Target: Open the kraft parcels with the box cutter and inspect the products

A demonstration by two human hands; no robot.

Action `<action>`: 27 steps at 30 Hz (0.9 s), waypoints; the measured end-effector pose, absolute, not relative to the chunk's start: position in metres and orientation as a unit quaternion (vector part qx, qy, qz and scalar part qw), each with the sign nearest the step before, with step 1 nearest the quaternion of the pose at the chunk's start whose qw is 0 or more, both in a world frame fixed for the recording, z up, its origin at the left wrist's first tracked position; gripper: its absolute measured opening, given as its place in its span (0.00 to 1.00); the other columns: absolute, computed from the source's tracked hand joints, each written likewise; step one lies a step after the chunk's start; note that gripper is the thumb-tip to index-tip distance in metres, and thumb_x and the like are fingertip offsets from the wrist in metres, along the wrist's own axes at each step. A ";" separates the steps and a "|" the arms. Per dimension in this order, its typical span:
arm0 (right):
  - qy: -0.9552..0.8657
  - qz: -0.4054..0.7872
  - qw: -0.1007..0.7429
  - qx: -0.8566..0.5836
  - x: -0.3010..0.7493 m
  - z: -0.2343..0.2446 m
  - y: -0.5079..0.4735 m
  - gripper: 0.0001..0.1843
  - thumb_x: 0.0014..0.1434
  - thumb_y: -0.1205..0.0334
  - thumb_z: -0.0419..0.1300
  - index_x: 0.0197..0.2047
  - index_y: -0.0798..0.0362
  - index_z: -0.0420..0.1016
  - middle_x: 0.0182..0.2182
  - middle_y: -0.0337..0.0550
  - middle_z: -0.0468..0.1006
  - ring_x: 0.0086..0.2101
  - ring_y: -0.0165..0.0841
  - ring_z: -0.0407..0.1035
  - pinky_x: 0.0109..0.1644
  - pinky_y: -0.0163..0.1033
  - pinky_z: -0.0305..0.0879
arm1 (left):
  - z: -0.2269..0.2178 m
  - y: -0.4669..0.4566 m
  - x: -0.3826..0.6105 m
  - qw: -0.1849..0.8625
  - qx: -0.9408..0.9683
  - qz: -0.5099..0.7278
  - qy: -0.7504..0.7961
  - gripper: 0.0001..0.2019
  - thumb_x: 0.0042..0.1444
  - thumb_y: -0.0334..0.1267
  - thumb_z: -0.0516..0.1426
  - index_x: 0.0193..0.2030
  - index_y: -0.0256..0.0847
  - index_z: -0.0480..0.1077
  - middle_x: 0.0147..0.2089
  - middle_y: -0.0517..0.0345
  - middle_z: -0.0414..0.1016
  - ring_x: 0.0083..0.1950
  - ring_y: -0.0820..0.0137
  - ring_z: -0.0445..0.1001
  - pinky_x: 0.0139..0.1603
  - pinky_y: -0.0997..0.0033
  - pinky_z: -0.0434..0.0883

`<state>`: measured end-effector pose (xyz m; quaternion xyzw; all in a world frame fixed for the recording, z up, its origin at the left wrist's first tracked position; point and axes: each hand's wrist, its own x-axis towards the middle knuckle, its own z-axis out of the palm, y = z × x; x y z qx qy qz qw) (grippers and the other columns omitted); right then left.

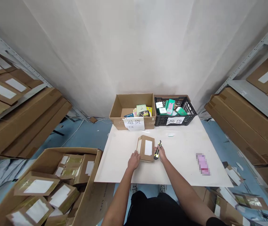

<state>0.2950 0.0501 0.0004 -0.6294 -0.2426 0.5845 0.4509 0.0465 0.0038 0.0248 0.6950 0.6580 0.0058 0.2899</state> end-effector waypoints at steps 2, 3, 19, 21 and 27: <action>-0.237 0.551 0.433 -0.673 0.280 -0.005 0.043 0.25 0.54 0.35 0.61 0.41 0.47 0.67 0.42 0.48 0.84 0.47 0.43 0.79 0.47 0.41 0.73 | 0.024 0.006 0.031 0.311 0.697 0.021 0.646 0.33 0.74 0.50 0.38 0.80 0.39 0.51 0.82 0.49 0.47 0.82 0.60 0.49 0.78 0.57 0.55; -0.240 0.539 0.416 -0.692 0.271 -0.008 0.040 0.25 0.53 0.35 0.61 0.40 0.47 0.68 0.41 0.47 0.84 0.47 0.43 0.79 0.46 0.41 0.73 | 0.024 0.007 0.026 0.325 0.705 0.019 0.630 0.33 0.73 0.50 0.40 0.80 0.39 0.50 0.83 0.50 0.45 0.82 0.61 0.46 0.78 0.57 0.56; -0.348 0.643 0.406 -0.548 0.114 0.042 0.027 0.36 0.44 0.26 0.71 0.42 0.48 0.73 0.48 0.52 0.86 0.59 0.52 0.74 0.65 0.53 0.66 | 0.020 0.023 -0.113 0.323 0.617 0.156 0.700 0.34 0.62 0.40 0.54 0.76 0.41 0.58 0.79 0.47 0.58 0.79 0.55 0.57 0.77 0.54 0.59; -0.364 0.641 0.396 -0.548 0.100 0.044 0.023 0.37 0.45 0.25 0.70 0.42 0.47 0.73 0.49 0.52 0.86 0.59 0.52 0.74 0.64 0.53 0.68 | 0.031 0.040 -0.127 0.328 0.657 0.166 0.658 0.41 0.59 0.42 0.58 0.79 0.41 0.51 0.83 0.50 0.47 0.80 0.55 0.54 0.76 0.56 0.60; -0.465 0.530 0.307 -0.639 0.102 0.056 0.036 0.26 0.61 0.31 0.59 0.41 0.47 0.68 0.39 0.46 0.86 0.47 0.43 0.81 0.52 0.43 0.73 | 0.045 0.081 -0.145 0.356 0.730 0.013 0.584 0.56 0.49 0.50 0.67 0.81 0.50 0.43 0.85 0.55 0.36 0.79 0.48 0.54 0.70 0.56 0.67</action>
